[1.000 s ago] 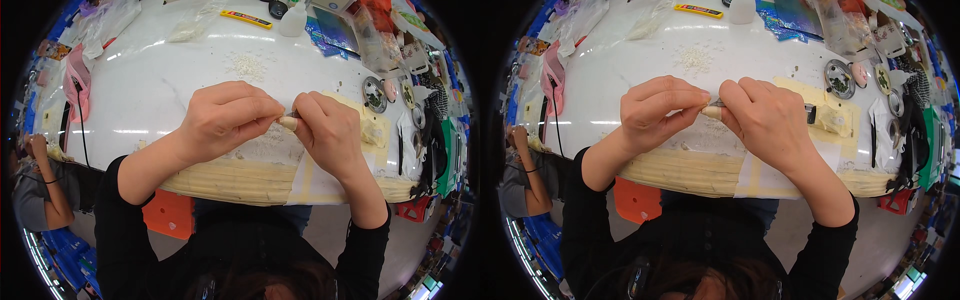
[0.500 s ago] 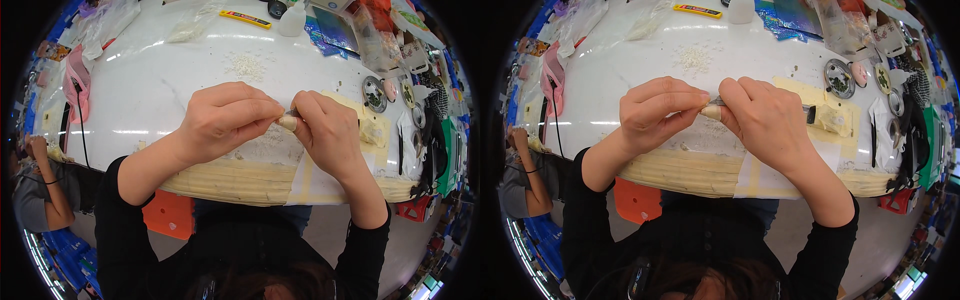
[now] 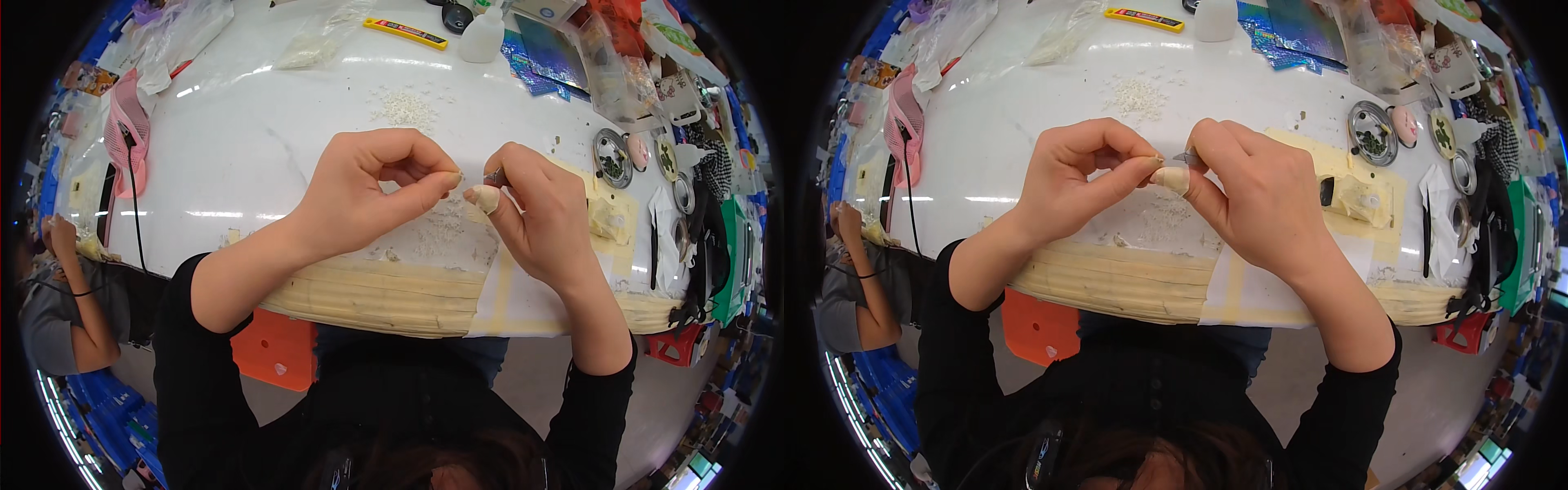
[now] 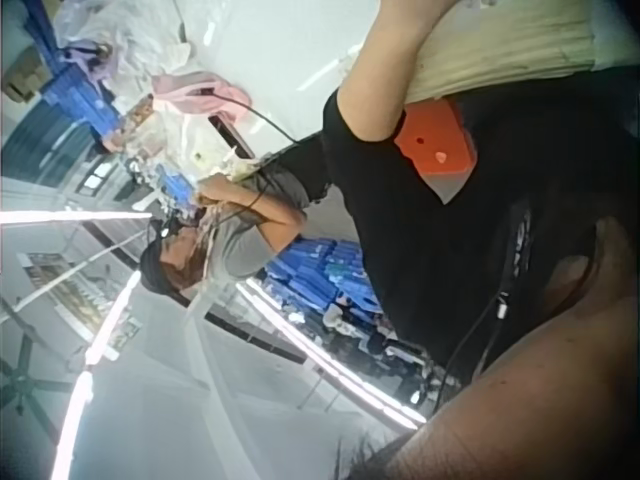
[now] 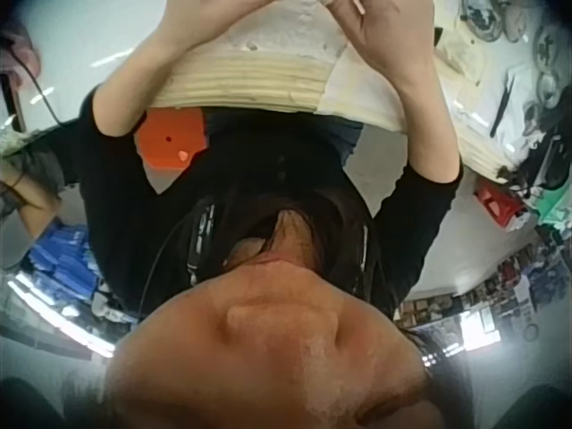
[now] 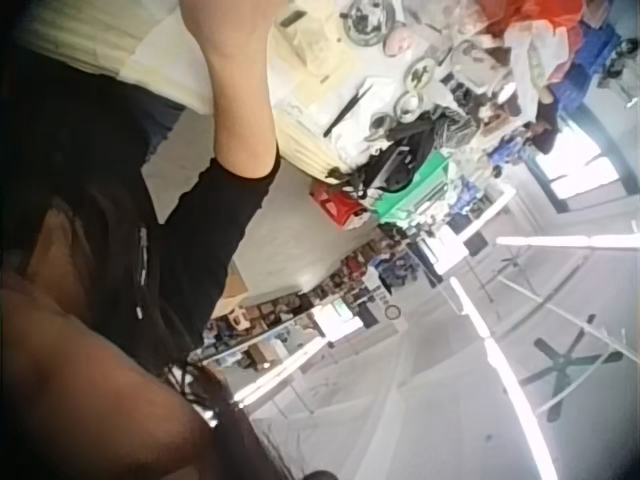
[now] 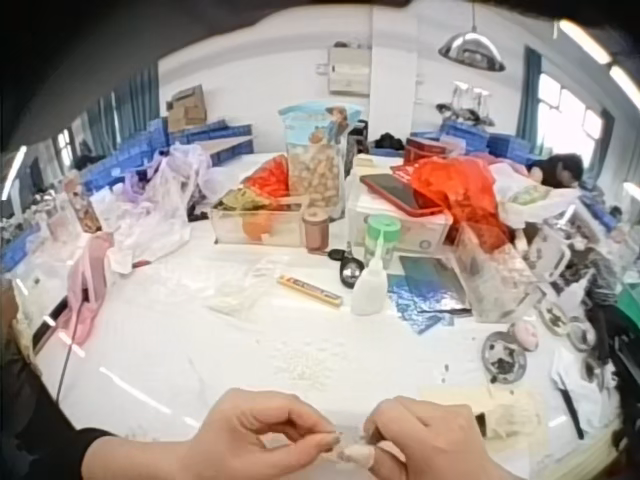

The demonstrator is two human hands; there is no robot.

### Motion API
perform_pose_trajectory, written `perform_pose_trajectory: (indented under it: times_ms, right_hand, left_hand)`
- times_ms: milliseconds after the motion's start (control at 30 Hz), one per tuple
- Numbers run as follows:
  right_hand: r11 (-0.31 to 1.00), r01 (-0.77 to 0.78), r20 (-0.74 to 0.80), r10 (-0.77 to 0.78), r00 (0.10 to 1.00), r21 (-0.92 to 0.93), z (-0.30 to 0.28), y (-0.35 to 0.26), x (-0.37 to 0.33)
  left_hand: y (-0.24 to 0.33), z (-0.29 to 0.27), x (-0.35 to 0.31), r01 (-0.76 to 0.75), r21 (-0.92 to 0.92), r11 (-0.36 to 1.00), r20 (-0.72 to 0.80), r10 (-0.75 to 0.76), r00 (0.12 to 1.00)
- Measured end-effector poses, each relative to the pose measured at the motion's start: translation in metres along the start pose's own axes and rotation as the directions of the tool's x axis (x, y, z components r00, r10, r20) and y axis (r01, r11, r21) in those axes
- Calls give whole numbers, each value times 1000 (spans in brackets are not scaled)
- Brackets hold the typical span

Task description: Wrapping small white plastic tubes with adhesive decorative film at a production workbench.

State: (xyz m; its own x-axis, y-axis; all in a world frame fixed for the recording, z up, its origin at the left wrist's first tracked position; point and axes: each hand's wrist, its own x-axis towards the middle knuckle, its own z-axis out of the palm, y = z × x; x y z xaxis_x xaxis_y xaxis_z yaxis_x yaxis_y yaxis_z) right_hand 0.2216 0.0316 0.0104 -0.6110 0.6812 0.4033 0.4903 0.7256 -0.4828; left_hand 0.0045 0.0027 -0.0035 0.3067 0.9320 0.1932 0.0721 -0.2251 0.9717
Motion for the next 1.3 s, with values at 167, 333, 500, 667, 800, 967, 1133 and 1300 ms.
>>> perform_pose_trajectory:
  times_ms: [167,333,500,667,800,967,1133,1300]
  right_hand:
    - [986,-52,-91,67,994,161,0,0,5]
    - [964,-68,-78,91,993,259,-2,-3,5]
    - [959,15,-30,-7,1000,284,-2,-4,6]
    - [954,64,-91,-39,995,293,-3,-5,7]
    - [930,110,-145,-62,988,349,-2,-6,5]
    - [932,133,-196,-69,978,336,-2,-4,2]
    - [950,125,-200,-68,977,287,3,-4,3]
    - [964,-18,-100,46,994,266,3,-7,4]
  left_hand:
    - [3,-3,4,248,-283,926,70,-238,969]
    - [3,-4,3,298,-280,913,114,-277,954]
    - [0,-2,4,335,-374,865,184,-285,941]
    - [-3,0,1,401,-577,712,230,-329,916]
    - [-8,7,-5,444,-742,503,302,-340,891]
    - [-3,5,-2,450,-678,581,292,-349,890]
    - [3,4,-3,373,-574,728,166,-343,925]
    - [0,4,-4,222,-456,862,22,-239,971]
